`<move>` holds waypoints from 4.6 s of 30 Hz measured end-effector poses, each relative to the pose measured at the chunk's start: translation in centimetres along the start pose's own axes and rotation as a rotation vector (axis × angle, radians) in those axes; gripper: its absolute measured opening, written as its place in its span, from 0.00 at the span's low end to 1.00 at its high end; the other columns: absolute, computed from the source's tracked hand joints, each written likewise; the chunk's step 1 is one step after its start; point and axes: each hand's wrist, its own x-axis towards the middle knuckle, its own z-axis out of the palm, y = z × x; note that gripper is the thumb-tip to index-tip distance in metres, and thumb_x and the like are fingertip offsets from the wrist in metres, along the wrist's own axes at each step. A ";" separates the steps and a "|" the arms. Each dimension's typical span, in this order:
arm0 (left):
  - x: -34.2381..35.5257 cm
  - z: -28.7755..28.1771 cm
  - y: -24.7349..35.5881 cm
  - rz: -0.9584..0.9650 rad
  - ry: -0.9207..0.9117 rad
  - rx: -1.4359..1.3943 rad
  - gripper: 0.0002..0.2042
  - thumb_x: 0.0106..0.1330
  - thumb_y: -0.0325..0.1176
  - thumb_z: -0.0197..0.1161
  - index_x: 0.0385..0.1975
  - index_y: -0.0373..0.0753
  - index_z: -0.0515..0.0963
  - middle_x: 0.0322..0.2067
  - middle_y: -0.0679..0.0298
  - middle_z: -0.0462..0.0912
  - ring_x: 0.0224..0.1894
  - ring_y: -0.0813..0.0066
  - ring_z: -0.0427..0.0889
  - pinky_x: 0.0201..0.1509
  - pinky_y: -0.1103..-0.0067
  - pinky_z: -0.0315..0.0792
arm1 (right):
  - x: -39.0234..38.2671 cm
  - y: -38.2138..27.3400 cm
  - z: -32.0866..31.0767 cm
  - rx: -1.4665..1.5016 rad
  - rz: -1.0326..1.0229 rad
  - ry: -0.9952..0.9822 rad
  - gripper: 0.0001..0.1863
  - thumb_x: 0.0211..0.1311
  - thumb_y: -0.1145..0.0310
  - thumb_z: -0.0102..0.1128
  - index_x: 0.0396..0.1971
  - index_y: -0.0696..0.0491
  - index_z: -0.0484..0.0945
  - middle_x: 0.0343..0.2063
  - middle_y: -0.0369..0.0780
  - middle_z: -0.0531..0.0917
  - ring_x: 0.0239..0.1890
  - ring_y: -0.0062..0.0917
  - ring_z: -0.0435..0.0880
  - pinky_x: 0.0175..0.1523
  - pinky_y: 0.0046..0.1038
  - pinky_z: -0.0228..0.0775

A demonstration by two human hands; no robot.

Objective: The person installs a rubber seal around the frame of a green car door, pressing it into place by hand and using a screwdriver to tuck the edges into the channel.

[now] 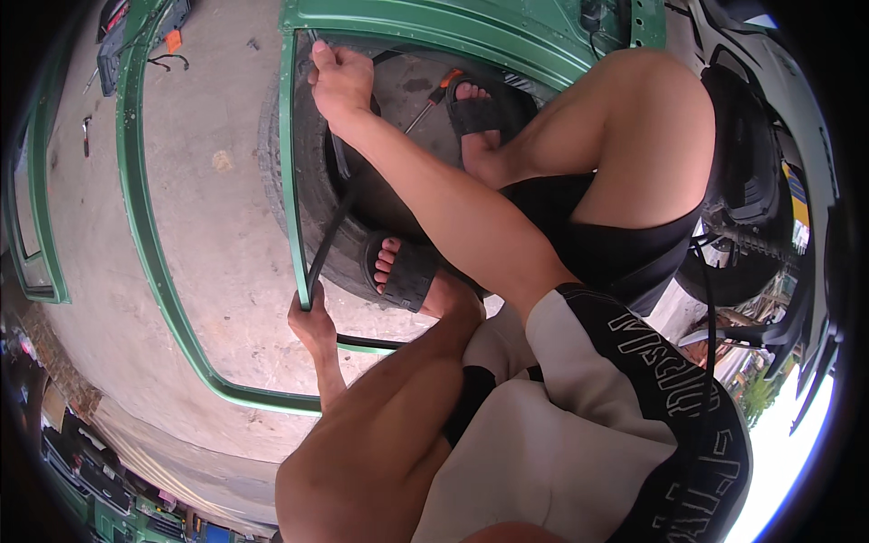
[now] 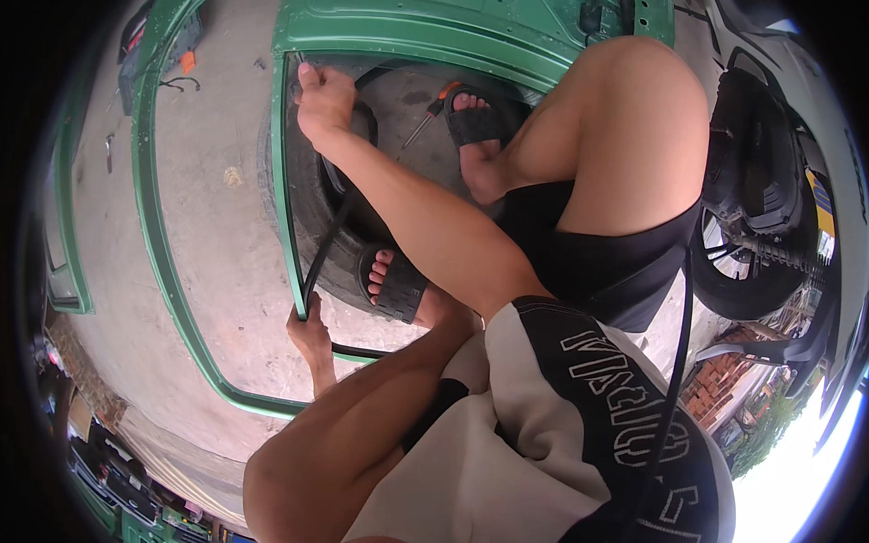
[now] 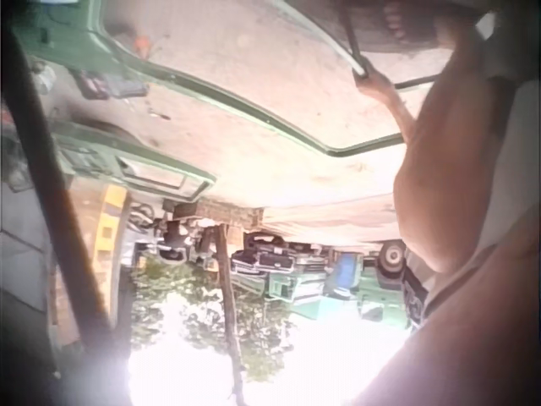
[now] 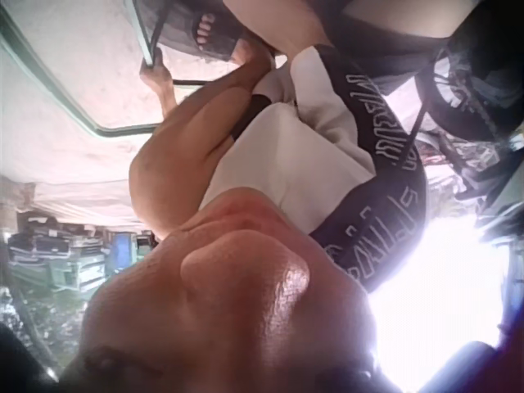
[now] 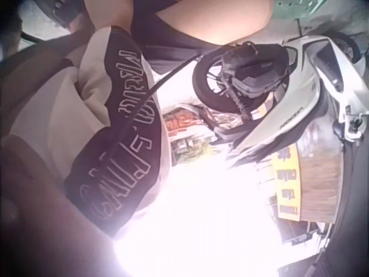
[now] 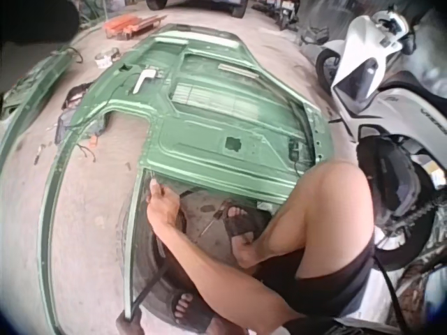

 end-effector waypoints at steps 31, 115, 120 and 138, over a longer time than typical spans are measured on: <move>-0.3 -0.7 0.7 -0.019 0.022 0.047 0.16 0.66 0.41 0.68 0.31 0.30 0.81 0.17 0.59 0.71 0.23 0.74 0.64 0.28 0.71 0.63 | 1.1 -3.4 3.9 0.336 0.427 0.174 0.09 0.58 0.71 0.73 0.34 0.54 0.80 0.37 0.37 0.85 0.33 0.27 0.82 0.31 0.31 0.70; -0.3 -0.8 0.8 -0.001 0.048 0.076 0.16 0.64 0.41 0.69 0.27 0.31 0.79 0.16 0.51 0.72 0.20 0.64 0.67 0.28 0.66 0.66 | -1.0 2.5 2.0 0.123 -0.008 -0.099 0.08 0.68 0.77 0.62 0.43 0.65 0.81 0.37 0.41 0.84 0.37 0.22 0.81 0.46 0.24 0.72; -0.2 -0.7 1.6 -0.001 0.032 0.047 0.14 0.64 0.40 0.70 0.28 0.33 0.79 0.18 0.47 0.73 0.20 0.49 0.70 0.28 0.64 0.67 | 0.2 2.6 2.2 0.176 0.054 0.003 0.05 0.68 0.75 0.64 0.35 0.63 0.81 0.31 0.38 0.83 0.33 0.21 0.78 0.41 0.25 0.70; -0.4 -0.6 1.2 0.017 0.078 0.105 0.14 0.63 0.40 0.70 0.27 0.34 0.80 0.17 0.48 0.74 0.19 0.49 0.73 0.26 0.63 0.66 | -0.6 1.2 1.4 0.100 0.180 -0.111 0.07 0.71 0.68 0.62 0.35 0.56 0.77 0.25 0.35 0.80 0.22 0.20 0.75 0.26 0.27 0.67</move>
